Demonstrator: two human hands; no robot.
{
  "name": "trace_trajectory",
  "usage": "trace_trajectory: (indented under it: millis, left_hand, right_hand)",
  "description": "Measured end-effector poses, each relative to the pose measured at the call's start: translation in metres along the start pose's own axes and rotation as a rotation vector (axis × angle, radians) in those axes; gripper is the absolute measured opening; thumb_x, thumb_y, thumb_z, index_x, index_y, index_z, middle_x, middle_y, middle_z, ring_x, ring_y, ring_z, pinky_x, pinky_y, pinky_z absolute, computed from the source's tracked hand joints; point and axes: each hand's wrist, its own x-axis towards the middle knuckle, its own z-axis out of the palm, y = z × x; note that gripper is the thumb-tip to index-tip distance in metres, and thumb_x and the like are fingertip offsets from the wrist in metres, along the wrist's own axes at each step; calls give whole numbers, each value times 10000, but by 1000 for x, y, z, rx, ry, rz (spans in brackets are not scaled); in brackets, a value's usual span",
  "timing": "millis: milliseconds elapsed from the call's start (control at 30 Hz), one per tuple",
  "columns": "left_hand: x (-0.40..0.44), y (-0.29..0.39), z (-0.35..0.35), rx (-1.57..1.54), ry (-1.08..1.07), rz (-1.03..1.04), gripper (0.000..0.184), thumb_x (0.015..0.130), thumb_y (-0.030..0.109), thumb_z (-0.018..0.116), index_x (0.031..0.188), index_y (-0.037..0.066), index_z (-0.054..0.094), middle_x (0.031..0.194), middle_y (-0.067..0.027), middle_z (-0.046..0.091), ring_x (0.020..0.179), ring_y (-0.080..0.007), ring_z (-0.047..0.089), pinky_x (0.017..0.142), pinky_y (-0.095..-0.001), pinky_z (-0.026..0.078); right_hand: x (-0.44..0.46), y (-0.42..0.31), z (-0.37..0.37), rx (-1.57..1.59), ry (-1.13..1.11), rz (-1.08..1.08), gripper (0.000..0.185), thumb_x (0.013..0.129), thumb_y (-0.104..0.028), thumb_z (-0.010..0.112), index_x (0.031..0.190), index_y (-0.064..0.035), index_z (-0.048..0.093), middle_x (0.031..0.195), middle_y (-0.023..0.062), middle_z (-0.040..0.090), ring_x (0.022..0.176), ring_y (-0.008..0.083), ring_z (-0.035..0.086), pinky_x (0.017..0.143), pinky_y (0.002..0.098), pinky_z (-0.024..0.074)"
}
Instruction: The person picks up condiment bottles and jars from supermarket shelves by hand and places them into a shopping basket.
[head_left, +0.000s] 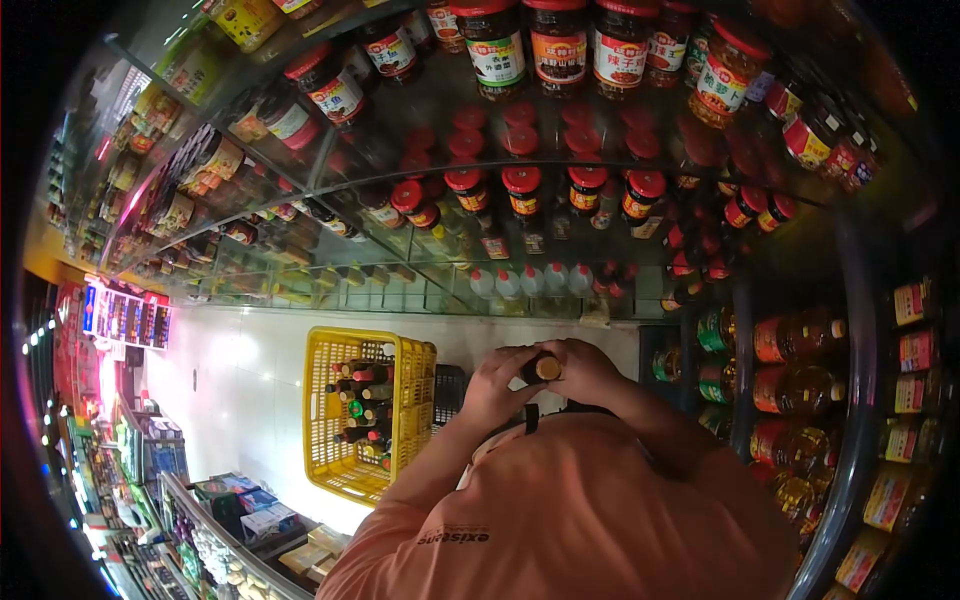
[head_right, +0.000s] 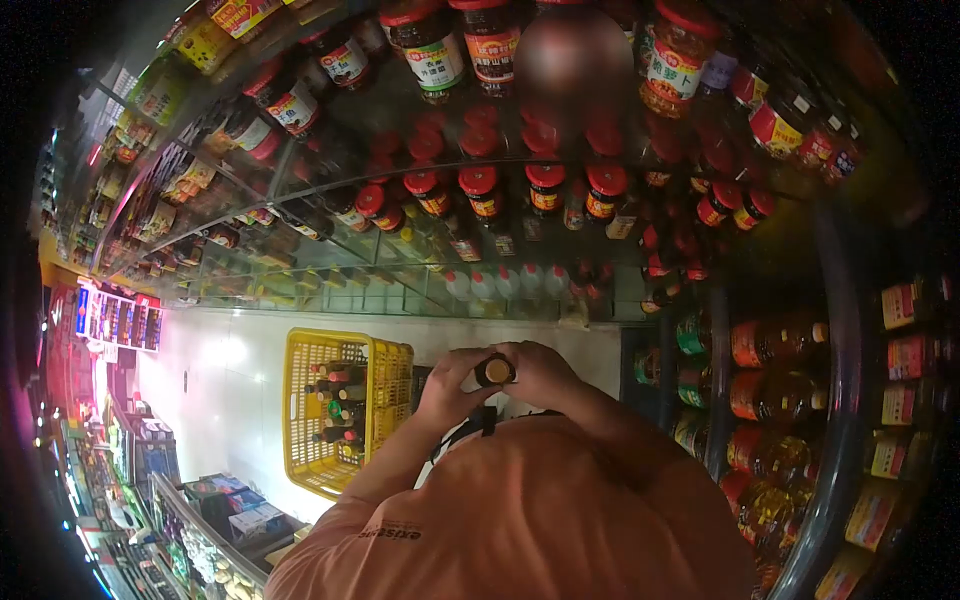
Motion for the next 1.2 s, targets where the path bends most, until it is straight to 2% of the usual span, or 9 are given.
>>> trace_trajectory:
  millis: [133, 200, 300, 500, 667, 767, 800, 1000, 1200]
  left_hand:
    - [-5, 0, 8, 208, 34, -87, 592, 799, 227, 808, 1324, 81, 575, 1264, -162, 642, 1134, -330, 629, 925, -418, 537]
    - [-26, -18, 8, 21, 35, -464, 559, 836, 234, 771, 1334, 85, 566, 1249, -165, 638, 1083, -315, 648, 889, -413, 542]
    - [-92, -65, 13, -26, 34, -581, 424, 869, 202, 721, 1264, 96, 608, 1000, -144, 721, 894, -336, 715, 787, -424, 568]
    - [-269, -113, 56, 287, 82, -1063, 360, 886, 293, 668, 1183, 91, 654, 927, -185, 731, 860, -404, 700, 752, -467, 558]
    - [-367, -94, 88, 3, 214, -1496, 396, 859, 247, 668, 1182, 19, 658, 903, -180, 741, 776, -298, 725, 731, -410, 568]
    - [-405, -79, 110, -209, 384, -1637, 416, 852, 218, 658, 1191, -23, 645, 888, -153, 744, 746, -228, 721, 707, -369, 567]
    - [-408, -74, 113, -214, 396, -1645, 416, 852, 218, 658, 1191, -23, 645, 888, -153, 744, 746, -228, 721, 707, -369, 567]
    - [-412, -61, 121, -291, 399, -1721, 445, 862, 217, 653, 1235, -24, 625, 900, -140, 745, 756, -218, 723, 721, -351, 567]
    - [-390, -79, 106, -254, 472, -1637, 405, 879, 205, 655, 1214, -20, 633, 925, -134, 742, 764, -213, 720, 721, -346, 567]
  right_hand:
    - [4, 50, 9, -1, 68, 113, 491, 786, -205, 778, 1222, -84, 590, 1101, 149, 691, 1039, 367, 655, 886, 457, 529]
    - [15, 90, 15, -4, 135, 149, 462, 794, -200, 772, 1202, -78, 593, 1083, 156, 693, 1022, 374, 657, 870, 458, 532]
    - [36, 157, 31, -71, 240, 251, 535, 750, -130, 814, 1226, -76, 578, 1080, 181, 671, 1019, 400, 642, 873, 453, 517]
    - [86, 229, 35, -205, 399, 52, 402, 847, -148, 715, 1224, -99, 583, 1114, 201, 663, 1069, 406, 623, 881, 488, 510]
    - [123, 284, 50, -256, 287, 284, 549, 853, -189, 740, 1344, -105, 510, 1018, 193, 695, 937, 405, 673, 801, 498, 522]
    - [140, 288, 40, -242, 332, 199, 524, 878, -190, 706, 1361, -134, 511, 1127, 202, 672, 1018, 398, 657, 841, 484, 528]
    - [147, 288, 39, -179, 371, 171, 576, 854, -206, 748, 1363, -122, 491, 1065, 188, 691, 940, 396, 678, 803, 487, 528]
    - [178, 280, 32, 155, 355, 246, 675, 745, -121, 814, 1346, -153, 509, 1261, 180, 531, 1227, 409, 513, 1003, 477, 443]
    - [204, 322, 48, -58, 448, 149, 677, 751, -99, 797, 1356, -74, 495, 1251, 210, 549, 1227, 391, 523, 1034, 457, 427]
